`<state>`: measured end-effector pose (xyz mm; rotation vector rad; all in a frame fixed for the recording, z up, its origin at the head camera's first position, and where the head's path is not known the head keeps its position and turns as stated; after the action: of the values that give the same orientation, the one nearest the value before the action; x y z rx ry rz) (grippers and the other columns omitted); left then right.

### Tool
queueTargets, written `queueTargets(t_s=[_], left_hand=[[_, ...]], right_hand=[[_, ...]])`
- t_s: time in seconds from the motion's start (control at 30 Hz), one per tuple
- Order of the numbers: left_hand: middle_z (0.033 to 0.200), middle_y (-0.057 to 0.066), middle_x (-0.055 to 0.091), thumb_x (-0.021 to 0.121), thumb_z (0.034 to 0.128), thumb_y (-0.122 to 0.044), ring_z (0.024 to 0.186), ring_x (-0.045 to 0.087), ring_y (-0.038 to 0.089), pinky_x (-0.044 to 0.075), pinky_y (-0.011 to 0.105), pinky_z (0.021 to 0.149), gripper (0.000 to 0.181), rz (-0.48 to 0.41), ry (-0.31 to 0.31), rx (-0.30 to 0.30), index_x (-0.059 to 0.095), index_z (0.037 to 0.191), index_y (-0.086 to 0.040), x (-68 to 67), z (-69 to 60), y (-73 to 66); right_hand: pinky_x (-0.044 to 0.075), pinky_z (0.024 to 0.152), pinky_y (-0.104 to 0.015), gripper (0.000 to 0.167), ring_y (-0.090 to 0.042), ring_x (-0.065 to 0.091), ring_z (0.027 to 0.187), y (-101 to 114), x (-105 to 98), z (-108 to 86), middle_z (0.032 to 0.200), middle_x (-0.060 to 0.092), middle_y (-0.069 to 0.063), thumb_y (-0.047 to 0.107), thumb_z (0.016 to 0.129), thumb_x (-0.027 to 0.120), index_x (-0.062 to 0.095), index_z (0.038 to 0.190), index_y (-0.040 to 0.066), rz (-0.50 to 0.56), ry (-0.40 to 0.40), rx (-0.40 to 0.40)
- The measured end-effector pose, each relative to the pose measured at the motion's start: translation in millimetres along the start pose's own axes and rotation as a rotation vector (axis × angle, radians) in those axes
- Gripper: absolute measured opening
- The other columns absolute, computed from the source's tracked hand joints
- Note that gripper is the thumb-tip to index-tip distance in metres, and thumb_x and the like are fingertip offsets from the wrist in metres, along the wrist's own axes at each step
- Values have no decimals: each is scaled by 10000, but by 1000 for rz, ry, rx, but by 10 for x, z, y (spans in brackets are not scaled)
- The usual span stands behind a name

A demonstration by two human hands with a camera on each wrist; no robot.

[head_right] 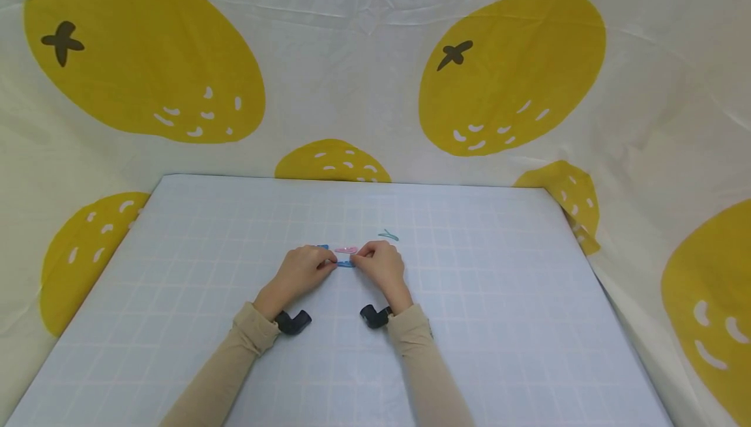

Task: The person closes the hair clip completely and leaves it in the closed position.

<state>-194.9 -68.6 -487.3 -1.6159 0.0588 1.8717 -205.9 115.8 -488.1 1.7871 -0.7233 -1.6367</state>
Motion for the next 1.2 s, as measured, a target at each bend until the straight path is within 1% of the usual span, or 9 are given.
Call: queueTargets(t_s=[0.13,0.33,0.43,0.6,0.77,0.83,0.9,1.07,1.2], left_hand=[[723,-24,660,764,869,-134,597,469,83,435,257,552,74,-2,-3,8,780,930,-94,-15,-4,-11],[628,-64,527,750,883,-138,566,423,80,357,234,525,70,-21,-6,22,772,936,-98,-54,-12,-28],[616,-75,485,740,894,-146,559,415,75,338,228,521,58,-32,-10,24,766,930,-109,-74,0,-44],[634,-78,502,732,901,-143,571,427,80,350,220,528,44,-41,-9,29,761,920,-117,-106,51,-92],[618,-72,508,730,903,-148,559,429,77,348,220,510,50,-54,-37,50,763,909,-112,-133,132,-167],[614,-74,511,730,905,-160,557,431,71,346,215,503,57,-51,-48,56,765,906,-114,-125,173,-197],[624,-77,524,728,908,-168,566,440,71,354,214,510,61,-56,-39,47,764,905,-118,-115,220,-229],[658,-59,548,715,925,-175,612,481,109,402,219,564,82,-107,19,-14,755,937,-105,-70,359,-304],[653,-38,520,705,929,-166,609,470,127,386,230,556,85,-129,5,-36,745,938,-91,-46,464,-371]], right_hand=[[374,525,-264,199,-122,483,555,-15,-8,11,601,594,32,255,869,741,711,737,109,31,8,-11],[368,478,-264,225,-122,475,480,-20,-35,34,610,611,-11,245,914,703,694,750,91,113,49,-14],[366,477,-266,226,-127,474,468,-12,-63,48,631,625,-40,239,925,694,694,764,81,151,53,-9],[380,481,-257,231,-123,487,472,-9,-108,69,644,635,-42,234,933,690,710,782,60,169,35,-22],[395,481,-255,257,-128,498,477,-8,-180,71,658,652,-86,228,942,680,727,805,15,197,13,-47],[403,494,-256,267,-134,500,484,-22,-217,76,664,655,-89,226,944,679,726,810,0,221,-1,-39],[417,511,-257,267,-136,502,494,-52,-254,89,661,650,-72,225,948,674,726,824,-5,245,-21,-22],[433,528,-272,251,-167,512,512,-150,-346,121,672,650,-69,227,955,660,735,878,0,292,-104,3],[418,521,-261,229,-172,530,538,-228,-436,132,741,676,-104,216,949,659,741,925,4,341,-194,22]])
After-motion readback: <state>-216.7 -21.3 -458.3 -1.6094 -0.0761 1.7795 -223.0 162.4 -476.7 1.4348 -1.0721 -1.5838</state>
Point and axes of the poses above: each hand's wrist, its own z-axis towards the middle knuckle, its own x-axis out of the palm, y = z × x, the point moved 2 cm from there along z, towards the middle knuckle
